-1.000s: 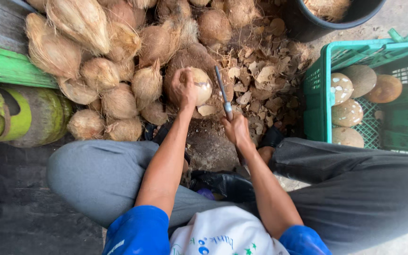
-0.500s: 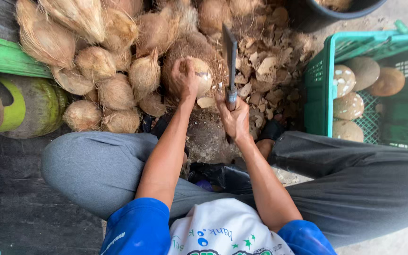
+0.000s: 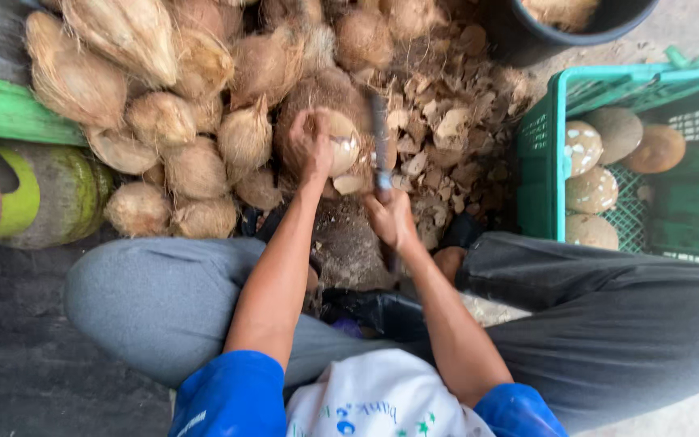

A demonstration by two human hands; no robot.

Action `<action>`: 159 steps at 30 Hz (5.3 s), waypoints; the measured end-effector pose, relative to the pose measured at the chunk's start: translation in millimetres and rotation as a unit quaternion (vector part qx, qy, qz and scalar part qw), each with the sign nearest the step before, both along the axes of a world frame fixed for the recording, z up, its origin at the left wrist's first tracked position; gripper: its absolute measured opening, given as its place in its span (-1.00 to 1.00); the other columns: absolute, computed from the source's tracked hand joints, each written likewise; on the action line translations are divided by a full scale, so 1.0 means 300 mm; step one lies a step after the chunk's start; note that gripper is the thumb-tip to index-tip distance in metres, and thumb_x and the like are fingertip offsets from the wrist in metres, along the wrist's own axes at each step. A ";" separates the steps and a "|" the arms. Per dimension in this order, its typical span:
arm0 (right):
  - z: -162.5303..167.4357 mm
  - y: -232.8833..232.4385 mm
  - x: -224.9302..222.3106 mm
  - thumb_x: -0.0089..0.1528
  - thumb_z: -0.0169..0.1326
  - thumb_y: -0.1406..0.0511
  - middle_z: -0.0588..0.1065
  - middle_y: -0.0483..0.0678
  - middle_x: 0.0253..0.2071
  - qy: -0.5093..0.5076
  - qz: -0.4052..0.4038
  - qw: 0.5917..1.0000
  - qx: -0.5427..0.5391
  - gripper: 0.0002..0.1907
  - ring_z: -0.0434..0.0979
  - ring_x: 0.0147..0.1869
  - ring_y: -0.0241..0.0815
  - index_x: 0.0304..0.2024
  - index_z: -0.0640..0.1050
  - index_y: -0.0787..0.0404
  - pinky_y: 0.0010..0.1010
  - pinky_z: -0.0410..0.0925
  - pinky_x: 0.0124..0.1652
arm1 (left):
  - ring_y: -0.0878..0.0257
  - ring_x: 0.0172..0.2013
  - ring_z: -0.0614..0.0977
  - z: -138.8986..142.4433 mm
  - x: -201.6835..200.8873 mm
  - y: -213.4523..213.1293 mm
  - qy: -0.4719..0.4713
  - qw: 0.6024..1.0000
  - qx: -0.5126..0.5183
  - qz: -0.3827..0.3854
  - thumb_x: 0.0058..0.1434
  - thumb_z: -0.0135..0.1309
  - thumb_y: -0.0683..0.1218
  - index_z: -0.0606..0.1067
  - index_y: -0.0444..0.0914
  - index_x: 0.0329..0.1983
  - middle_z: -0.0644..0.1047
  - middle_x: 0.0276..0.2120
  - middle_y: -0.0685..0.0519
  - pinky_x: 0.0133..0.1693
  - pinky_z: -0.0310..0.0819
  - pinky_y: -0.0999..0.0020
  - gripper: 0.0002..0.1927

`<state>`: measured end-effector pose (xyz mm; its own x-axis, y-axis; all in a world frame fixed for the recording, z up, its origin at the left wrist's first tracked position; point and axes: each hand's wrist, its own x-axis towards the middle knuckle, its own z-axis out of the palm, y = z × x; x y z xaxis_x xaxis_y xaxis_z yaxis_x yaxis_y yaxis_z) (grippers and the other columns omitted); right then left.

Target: The person sits on the ground and uses a machete to trim the fibrous husk off coconuts one at a time, striking the husk against the blade while rotating each coconut, then sets the trimmed coconut aside and reaches for the next one from a pile.

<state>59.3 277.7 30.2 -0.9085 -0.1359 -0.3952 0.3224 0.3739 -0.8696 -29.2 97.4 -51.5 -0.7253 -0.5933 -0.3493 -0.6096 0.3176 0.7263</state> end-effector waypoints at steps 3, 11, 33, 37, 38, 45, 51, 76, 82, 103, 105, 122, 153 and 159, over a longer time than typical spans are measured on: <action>0.027 -0.014 0.016 0.33 0.19 0.07 0.34 -0.16 -0.66 -0.029 0.012 0.998 0.057 -0.52 0.26 -0.60 -0.31 -0.52 0.42 0.25 -0.39 0.19 -0.57 | 0.10 -0.12 0.59 -0.014 -0.001 0.001 0.027 1.000 -0.013 -0.005 0.22 -0.29 0.51 0.53 0.00 0.00 0.57 -0.01 0.03 -0.16 0.46 0.04 -0.33; 0.064 -0.020 -0.009 0.33 0.11 0.13 0.39 -0.16 -0.64 -0.045 0.005 0.997 0.060 -0.61 0.28 -0.64 -0.30 -0.51 0.44 0.20 -0.32 0.26 -0.57 | 0.11 -0.08 0.62 -0.028 0.004 0.007 0.009 1.000 -0.018 0.006 0.21 -0.27 0.53 0.54 0.03 -0.06 0.60 -0.03 0.07 -0.15 0.48 0.01 -0.35; -0.035 0.024 0.016 0.40 0.12 0.14 0.39 -0.15 -0.59 0.059 -0.054 0.997 -0.003 -0.57 0.28 -0.58 -0.34 -0.47 0.45 0.28 -0.31 0.26 -0.55 | 0.17 -0.24 0.61 -0.045 0.007 0.004 0.055 0.998 -0.039 -0.021 0.22 -0.15 0.45 0.57 0.02 -0.17 0.61 -0.24 0.11 -0.30 0.48 0.13 -0.47; -0.025 0.032 0.010 0.27 0.05 0.18 0.46 -0.15 -0.62 -0.159 -0.013 0.986 0.047 -0.82 0.33 -0.62 -0.32 -0.26 0.61 0.09 -0.31 0.28 -0.56 | 0.13 -0.22 0.65 -0.039 0.020 0.001 0.116 0.992 -0.020 -0.042 0.29 -0.13 0.45 0.57 0.00 -0.14 0.64 -0.23 0.07 -0.22 0.50 0.15 -0.47; -0.018 0.034 0.006 0.27 0.08 0.20 0.47 -0.14 -0.59 -0.077 -0.023 0.996 0.027 -0.79 0.39 -0.57 -0.35 -0.26 0.63 0.18 -0.35 0.31 -0.52 | 0.12 -0.20 0.65 -0.037 0.021 0.004 0.136 0.989 -0.017 -0.045 0.33 -0.12 0.44 0.57 -0.02 -0.11 0.64 -0.20 0.04 -0.19 0.49 0.15 -0.47; 0.040 -0.004 -0.001 0.34 0.11 0.15 0.43 -0.10 -0.62 0.020 -0.045 0.998 0.025 -0.64 0.32 -0.59 -0.33 -0.41 0.56 0.30 -0.38 0.23 -0.54 | 0.09 -0.12 0.64 -0.032 0.020 0.004 0.068 0.998 -0.004 -0.010 0.24 -0.10 0.37 0.56 0.01 -0.17 0.63 -0.08 0.07 -0.18 0.50 0.04 -0.56; 0.028 0.024 0.001 0.30 0.05 0.20 0.40 -0.11 -0.60 -0.023 -0.037 0.999 0.032 -0.67 0.30 -0.61 -0.31 -0.48 0.41 0.26 -0.37 0.25 -0.61 | 0.06 -0.10 0.60 -0.052 0.019 0.004 0.108 0.992 -0.062 -0.010 0.29 -0.10 0.40 0.56 0.00 -0.16 0.60 -0.09 0.05 -0.15 0.44 -0.05 -0.52; -0.057 0.022 0.030 0.28 0.16 0.20 0.38 -0.15 -0.60 -0.176 -0.043 0.981 -0.066 -0.74 0.36 -0.63 -0.31 -0.21 0.39 0.20 -0.38 0.29 -0.61 | 0.12 -0.20 0.57 -0.011 0.018 0.005 0.173 0.982 0.055 -0.042 0.02 0.25 0.35 0.47 -0.15 -0.15 0.50 -0.24 0.04 -0.15 0.52 0.07 -0.42; 0.049 0.100 -0.019 0.42 0.09 0.20 0.37 -0.18 -0.45 0.045 -0.057 0.995 -0.073 -0.75 0.36 -0.50 -0.38 -0.20 0.33 0.18 -0.49 0.33 -0.52 | 0.13 -0.04 0.57 -0.030 0.004 0.020 0.210 0.960 0.098 -0.159 0.06 0.20 0.31 0.52 -0.18 -0.07 0.52 -0.09 0.00 0.05 0.47 -0.06 -0.42; 0.053 0.063 0.017 0.36 0.09 0.17 0.36 -0.22 -0.62 0.049 -0.133 0.989 -0.045 -0.72 0.27 -0.60 -0.40 -0.40 0.42 0.14 -0.46 0.22 -0.59 | 0.23 -0.41 0.56 0.024 -0.102 0.094 -0.056 0.998 0.017 -0.039 0.27 -0.10 0.30 0.61 -0.06 -0.21 0.63 -0.27 0.04 -0.37 0.43 0.22 -0.56; 0.049 0.054 0.019 0.36 0.08 0.17 0.38 -0.25 -0.61 -0.070 -0.047 0.996 0.042 -0.74 0.30 -0.61 -0.39 -0.40 0.45 0.11 -0.45 0.31 -0.59 | 0.25 -0.39 0.57 0.025 -0.094 0.095 -0.018 0.999 0.016 -0.033 0.24 -0.09 0.31 0.61 -0.05 -0.21 0.61 -0.25 0.09 -0.36 0.45 0.22 -0.56; 0.008 0.091 0.010 0.39 0.15 0.11 0.39 -0.02 -0.53 0.009 -0.152 0.988 -0.027 -0.58 0.32 -0.49 -0.26 -0.39 0.46 0.30 -0.25 0.25 -0.45 | 0.26 -0.43 0.47 0.067 -0.064 0.092 -0.014 0.997 0.037 -0.063 0.35 -0.08 0.23 0.54 -0.11 -0.34 0.53 -0.38 0.06 -0.37 0.35 0.26 -0.61; -0.003 0.097 -0.006 0.37 0.16 0.10 0.30 -0.11 -0.55 -0.043 -0.131 0.987 -0.077 -0.57 0.23 -0.51 -0.28 -0.41 0.41 0.28 -0.25 0.17 -0.48 | 0.22 -0.29 0.59 0.002 -0.047 0.100 0.170 0.980 0.086 -0.060 0.38 -0.06 0.18 0.54 -0.17 -0.26 0.58 -0.35 0.07 -0.17 0.45 0.20 -0.63; -0.004 0.082 0.004 0.30 0.10 0.11 0.49 -0.26 -0.48 -0.001 -0.015 0.997 0.073 -0.78 0.43 -0.55 -0.36 -0.31 0.58 0.07 -0.35 0.34 -0.51 | 0.21 -0.37 0.57 0.003 -0.076 0.100 0.092 0.992 0.077 -0.047 0.32 -0.07 0.12 0.57 -0.18 -0.28 0.57 -0.39 0.09 -0.27 0.50 0.14 -0.67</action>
<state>60.3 302.1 29.1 -0.9106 -0.0498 -0.4104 0.3365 0.4873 -0.8058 -52.1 127.5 -50.5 -0.8348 -0.4692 -0.2881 -0.4357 0.2431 0.8666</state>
